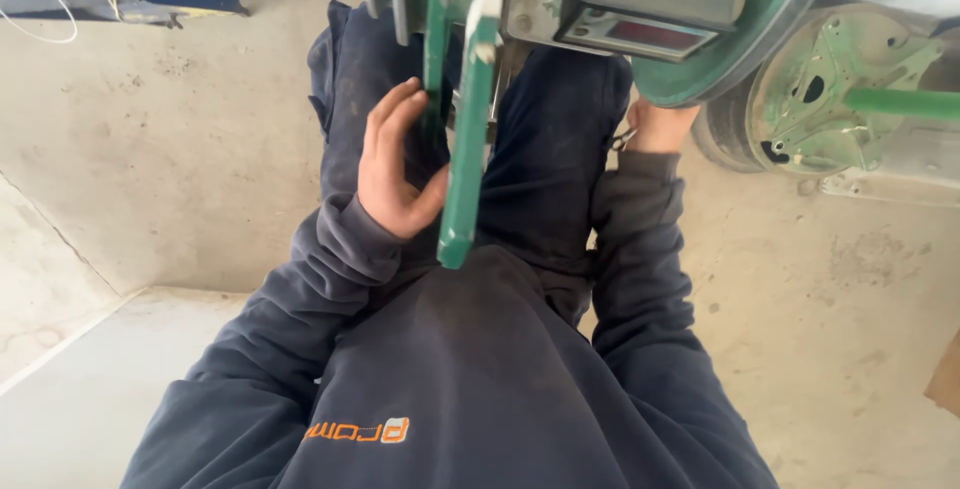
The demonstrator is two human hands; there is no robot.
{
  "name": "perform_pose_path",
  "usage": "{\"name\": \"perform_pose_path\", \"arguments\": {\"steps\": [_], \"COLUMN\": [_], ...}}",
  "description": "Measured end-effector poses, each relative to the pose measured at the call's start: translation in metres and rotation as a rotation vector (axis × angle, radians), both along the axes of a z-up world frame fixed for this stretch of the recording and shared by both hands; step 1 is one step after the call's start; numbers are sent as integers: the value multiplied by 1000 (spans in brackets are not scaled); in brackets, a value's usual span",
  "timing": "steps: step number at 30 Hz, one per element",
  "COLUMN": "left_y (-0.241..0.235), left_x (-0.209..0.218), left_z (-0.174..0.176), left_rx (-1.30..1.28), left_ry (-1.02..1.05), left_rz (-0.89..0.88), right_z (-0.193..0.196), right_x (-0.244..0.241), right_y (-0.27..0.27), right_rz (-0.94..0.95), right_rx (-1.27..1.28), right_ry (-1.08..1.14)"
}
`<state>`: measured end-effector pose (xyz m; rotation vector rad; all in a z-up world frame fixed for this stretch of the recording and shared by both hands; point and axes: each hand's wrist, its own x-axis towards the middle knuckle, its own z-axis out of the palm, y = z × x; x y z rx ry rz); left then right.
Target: Servicing an industrial machine by tightening bolts with a wrench and adjusting components.
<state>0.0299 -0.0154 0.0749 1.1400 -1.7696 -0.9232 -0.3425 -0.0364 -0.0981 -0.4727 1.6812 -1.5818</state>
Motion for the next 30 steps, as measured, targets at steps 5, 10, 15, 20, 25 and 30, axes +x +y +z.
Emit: {"name": "perform_pose_path", "arguments": {"steps": [5,10,15,20,25,30], "left_y": [7,21,18,10,16,41], "left_x": [-15,2,1,4,0,-6], "left_z": [7,-17,-18,-25,-15,-53], "left_rx": [-169,-44,-185,-96,24,499], "left_ry": [-46,104,131,517,711,1075], "left_rz": [52,10,11,-87,-100,10], "right_z": [-46,-31,-53,-26,-22,67], "right_x": [-35,-8,-14,-8,-28,17], "right_y": [-41,-60,-66,-70,-30,56], "right_rz": [408,353,300,250,314,283], "right_rx": [-513,-782,-795,-782,-389,22], "right_ry": [-63,-541,-636,-715,-321,-181]}}
